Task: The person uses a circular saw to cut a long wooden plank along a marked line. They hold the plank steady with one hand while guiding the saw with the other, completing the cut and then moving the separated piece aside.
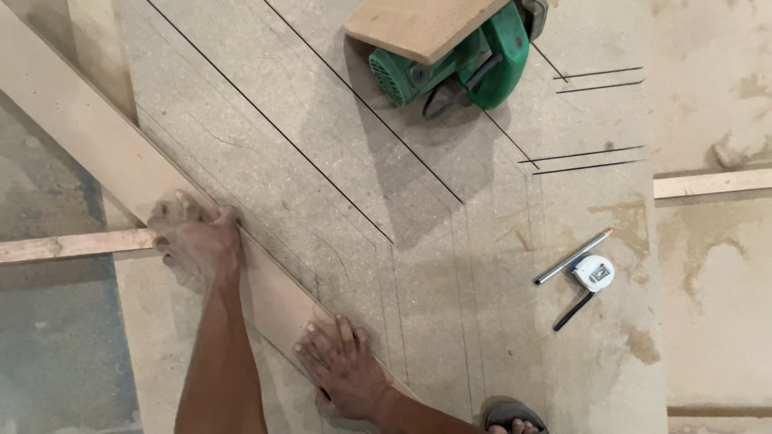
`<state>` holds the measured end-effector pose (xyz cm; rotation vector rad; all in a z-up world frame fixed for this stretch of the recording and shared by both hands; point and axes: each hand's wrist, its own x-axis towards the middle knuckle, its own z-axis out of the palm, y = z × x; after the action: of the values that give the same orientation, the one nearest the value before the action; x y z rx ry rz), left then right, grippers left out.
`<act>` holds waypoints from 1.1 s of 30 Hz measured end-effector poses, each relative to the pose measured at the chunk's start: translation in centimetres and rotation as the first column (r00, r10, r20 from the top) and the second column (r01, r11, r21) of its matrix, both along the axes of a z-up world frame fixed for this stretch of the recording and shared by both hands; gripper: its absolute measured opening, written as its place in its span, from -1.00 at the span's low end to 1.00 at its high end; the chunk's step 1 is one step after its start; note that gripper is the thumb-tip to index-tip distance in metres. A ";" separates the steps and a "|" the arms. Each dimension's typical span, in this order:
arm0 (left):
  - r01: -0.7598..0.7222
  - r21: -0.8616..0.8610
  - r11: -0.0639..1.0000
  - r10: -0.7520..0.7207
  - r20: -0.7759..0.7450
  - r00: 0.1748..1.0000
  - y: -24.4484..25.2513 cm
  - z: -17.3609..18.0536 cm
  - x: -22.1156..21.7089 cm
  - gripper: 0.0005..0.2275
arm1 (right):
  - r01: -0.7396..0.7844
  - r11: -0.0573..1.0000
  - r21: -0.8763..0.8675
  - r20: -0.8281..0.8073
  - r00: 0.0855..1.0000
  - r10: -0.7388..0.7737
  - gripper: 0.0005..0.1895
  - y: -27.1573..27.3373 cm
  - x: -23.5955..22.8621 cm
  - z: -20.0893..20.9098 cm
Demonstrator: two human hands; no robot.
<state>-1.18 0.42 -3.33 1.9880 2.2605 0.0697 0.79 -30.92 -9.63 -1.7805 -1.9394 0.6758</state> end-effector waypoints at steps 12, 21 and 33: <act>0.316 -0.489 0.813 -0.479 -0.255 0.840 1.3 2.0 -3.4 0.01 | 0.028 0.999 0.040 -0.064 0.998 -0.025 -0.18 0.9 0.9 0.9; 0.443 -0.320 0.838 -0.521 -0.226 0.823 -0.1 1.8 -3.7 0.03 | -0.310 0.928 -0.207 0.042 0.945 0.325 -0.15 3.4 4.0 5.0; 0.357 -0.507 0.785 -0.492 -0.159 0.856 0.6 2.6 -2.3 -0.07 | -0.348 0.580 -0.736 0.253 0.654 0.713 -0.63 9.6 7.4 9.2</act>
<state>-3.49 0.99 -0.70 2.2660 1.6546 -0.7754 8.24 -21.32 -0.43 -1.8110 -3.0244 1.2988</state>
